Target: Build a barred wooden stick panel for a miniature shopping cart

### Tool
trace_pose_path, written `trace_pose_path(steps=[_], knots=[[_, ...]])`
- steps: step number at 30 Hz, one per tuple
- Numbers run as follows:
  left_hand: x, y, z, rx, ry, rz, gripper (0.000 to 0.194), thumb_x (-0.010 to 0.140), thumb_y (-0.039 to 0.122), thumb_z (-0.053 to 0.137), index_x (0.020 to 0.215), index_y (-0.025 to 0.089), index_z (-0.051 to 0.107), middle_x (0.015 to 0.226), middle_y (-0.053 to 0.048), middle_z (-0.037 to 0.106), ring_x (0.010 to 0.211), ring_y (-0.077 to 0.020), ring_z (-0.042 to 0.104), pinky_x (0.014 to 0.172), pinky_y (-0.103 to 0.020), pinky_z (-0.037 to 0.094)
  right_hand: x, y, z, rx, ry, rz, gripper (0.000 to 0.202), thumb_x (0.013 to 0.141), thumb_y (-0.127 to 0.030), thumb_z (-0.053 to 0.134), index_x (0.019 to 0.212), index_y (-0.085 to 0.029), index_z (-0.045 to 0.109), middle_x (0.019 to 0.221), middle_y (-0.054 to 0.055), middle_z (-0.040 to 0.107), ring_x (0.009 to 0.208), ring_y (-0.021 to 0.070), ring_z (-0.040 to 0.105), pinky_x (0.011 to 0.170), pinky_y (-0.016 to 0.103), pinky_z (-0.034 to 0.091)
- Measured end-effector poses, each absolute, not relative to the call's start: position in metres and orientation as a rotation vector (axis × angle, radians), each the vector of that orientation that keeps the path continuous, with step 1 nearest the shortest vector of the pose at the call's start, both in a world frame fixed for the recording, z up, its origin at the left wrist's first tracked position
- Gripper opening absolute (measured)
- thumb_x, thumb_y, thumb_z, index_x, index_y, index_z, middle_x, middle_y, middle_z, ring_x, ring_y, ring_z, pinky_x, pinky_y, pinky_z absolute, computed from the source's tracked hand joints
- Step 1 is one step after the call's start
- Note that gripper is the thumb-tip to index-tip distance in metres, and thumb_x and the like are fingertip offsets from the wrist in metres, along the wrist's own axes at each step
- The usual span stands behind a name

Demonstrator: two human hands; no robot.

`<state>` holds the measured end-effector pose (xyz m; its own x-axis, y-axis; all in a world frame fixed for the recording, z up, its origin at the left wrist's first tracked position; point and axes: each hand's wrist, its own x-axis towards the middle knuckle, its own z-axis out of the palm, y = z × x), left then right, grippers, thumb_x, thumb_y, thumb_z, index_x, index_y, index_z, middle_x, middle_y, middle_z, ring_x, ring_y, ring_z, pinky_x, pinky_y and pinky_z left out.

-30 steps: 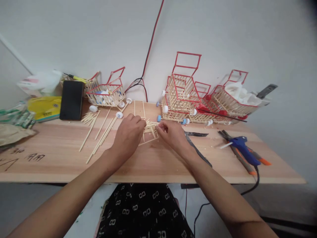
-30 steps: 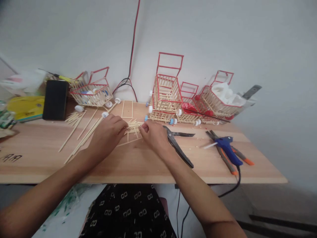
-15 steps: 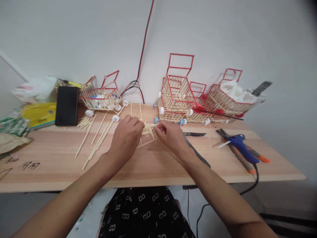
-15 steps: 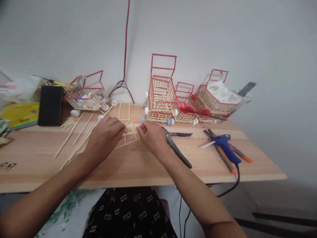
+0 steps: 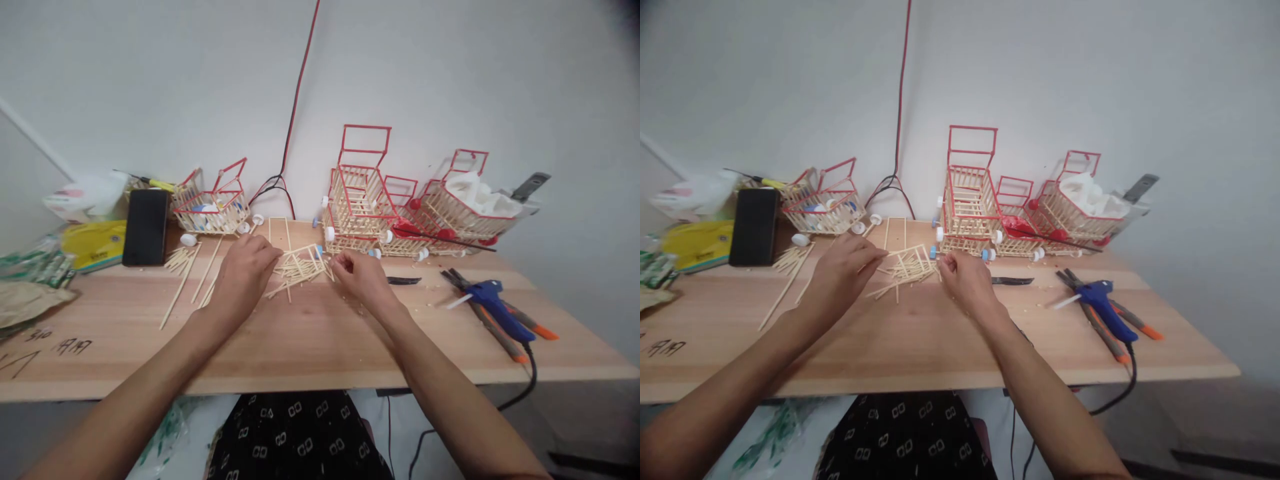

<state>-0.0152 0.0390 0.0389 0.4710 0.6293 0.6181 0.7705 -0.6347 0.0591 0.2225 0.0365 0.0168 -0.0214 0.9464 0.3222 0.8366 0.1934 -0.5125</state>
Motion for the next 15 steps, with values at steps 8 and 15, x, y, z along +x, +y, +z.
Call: trace_pose_path(steps=[8,15], knots=[[-0.021,0.046,0.048,-2.501,-1.173,-1.022,0.017,0.091,0.021,0.051,0.088,0.018,0.068,0.086,-0.006,0.065,0.085,-0.0206,0.055,0.076,-0.034,0.044,0.222,0.041,0.015,-1.471,-1.871,0.427,0.03,0.091,-0.032,0.041,0.076,-0.018,0.063,0.075,0.004,0.066,0.072,0.0162,0.057,0.066,0.026,0.038],[-0.012,0.05,0.053,-2.509,-1.06,-1.036,0.017,0.093,0.022,0.049,0.09,0.019,0.066,0.086,-0.006,0.065,0.086,-0.0205,0.054,0.078,-0.034,0.044,0.223,0.041,0.026,-1.309,-1.663,0.92,0.044,0.089,-0.052,0.041,0.079,-0.016,0.064,0.063,0.001,0.057,0.059,0.0124,0.053,0.052,0.022,0.037]])
